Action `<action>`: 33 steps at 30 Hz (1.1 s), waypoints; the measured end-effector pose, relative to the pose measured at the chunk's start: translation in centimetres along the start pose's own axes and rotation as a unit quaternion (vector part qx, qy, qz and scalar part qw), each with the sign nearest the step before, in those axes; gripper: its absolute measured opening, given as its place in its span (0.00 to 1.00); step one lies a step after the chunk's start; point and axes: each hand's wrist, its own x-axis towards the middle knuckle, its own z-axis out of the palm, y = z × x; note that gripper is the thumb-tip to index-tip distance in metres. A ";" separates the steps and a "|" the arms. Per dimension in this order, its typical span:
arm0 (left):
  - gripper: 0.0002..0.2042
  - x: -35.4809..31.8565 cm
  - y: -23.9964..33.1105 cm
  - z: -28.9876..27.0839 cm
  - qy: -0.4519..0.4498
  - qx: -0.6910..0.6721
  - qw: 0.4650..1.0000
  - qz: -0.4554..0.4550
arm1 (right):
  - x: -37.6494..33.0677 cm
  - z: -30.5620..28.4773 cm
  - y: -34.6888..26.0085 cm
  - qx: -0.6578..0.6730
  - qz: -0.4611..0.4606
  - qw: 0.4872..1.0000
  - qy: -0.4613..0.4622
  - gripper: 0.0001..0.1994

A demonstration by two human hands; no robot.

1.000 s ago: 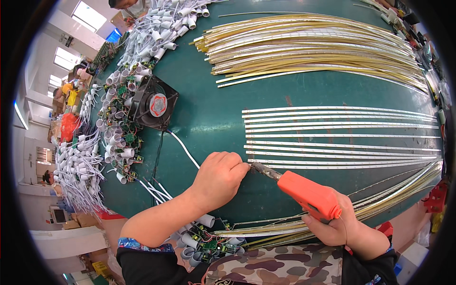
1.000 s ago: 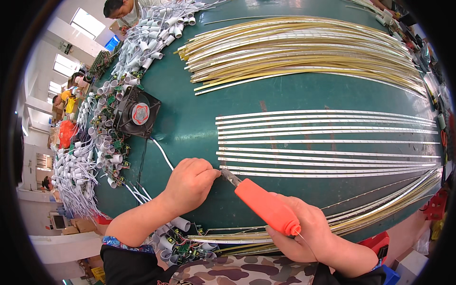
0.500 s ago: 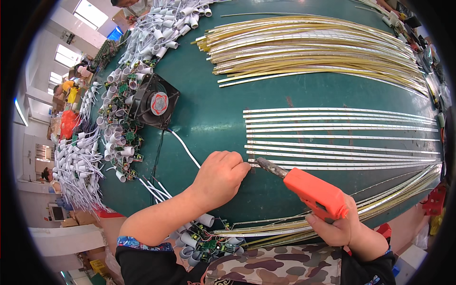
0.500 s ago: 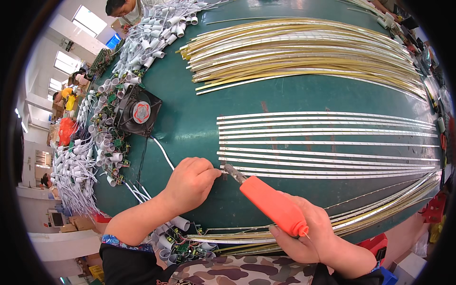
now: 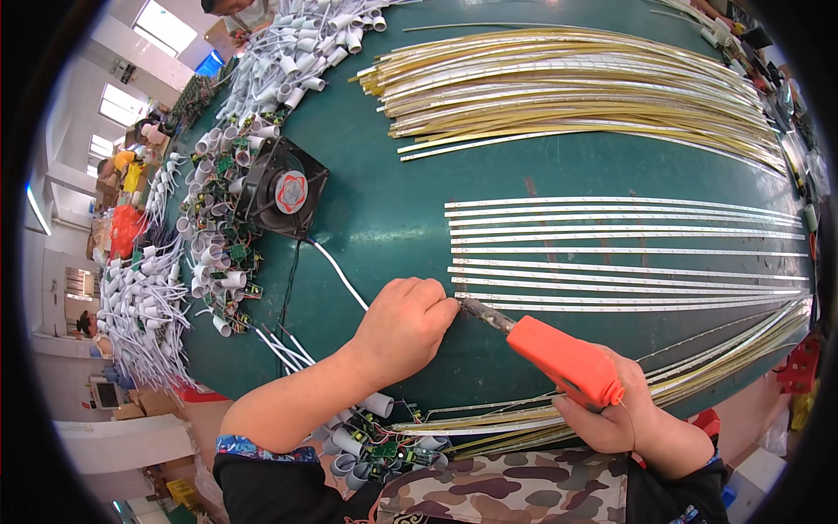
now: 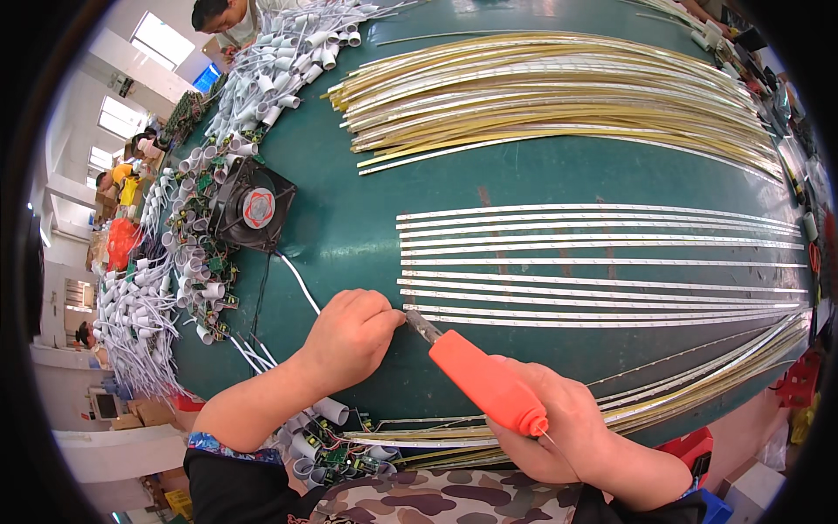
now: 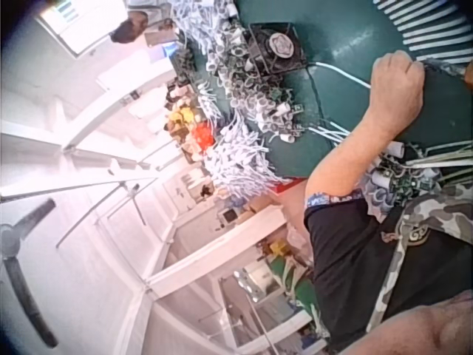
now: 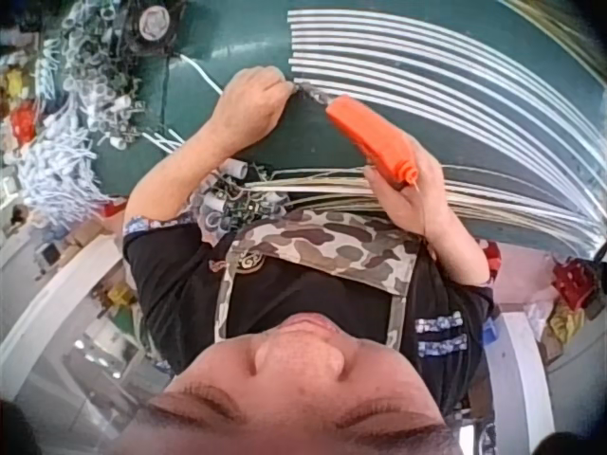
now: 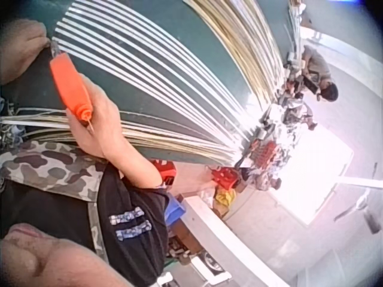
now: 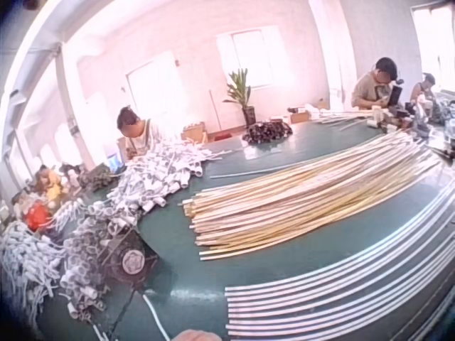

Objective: The person arranges LED strips in a row on the table by hand. The person then solders wires from circuit boards onto the ends of the LED strips using a soldering gun.

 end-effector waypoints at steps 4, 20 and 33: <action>0.08 0.1 0.0 0.0 0.004 -0.004 1.000 0.004 | -0.2 -0.3 0.0 0.002 0.001 1.000 0.000 0.26; 0.09 0.0 0.0 0.0 0.001 -0.006 1.000 0.002 | -1.6 -0.7 0.8 0.098 0.050 0.992 0.063 0.24; 0.09 -0.1 0.1 -0.1 -0.006 -0.003 1.000 0.001 | -1.5 -1.1 0.5 0.063 0.044 0.996 0.045 0.25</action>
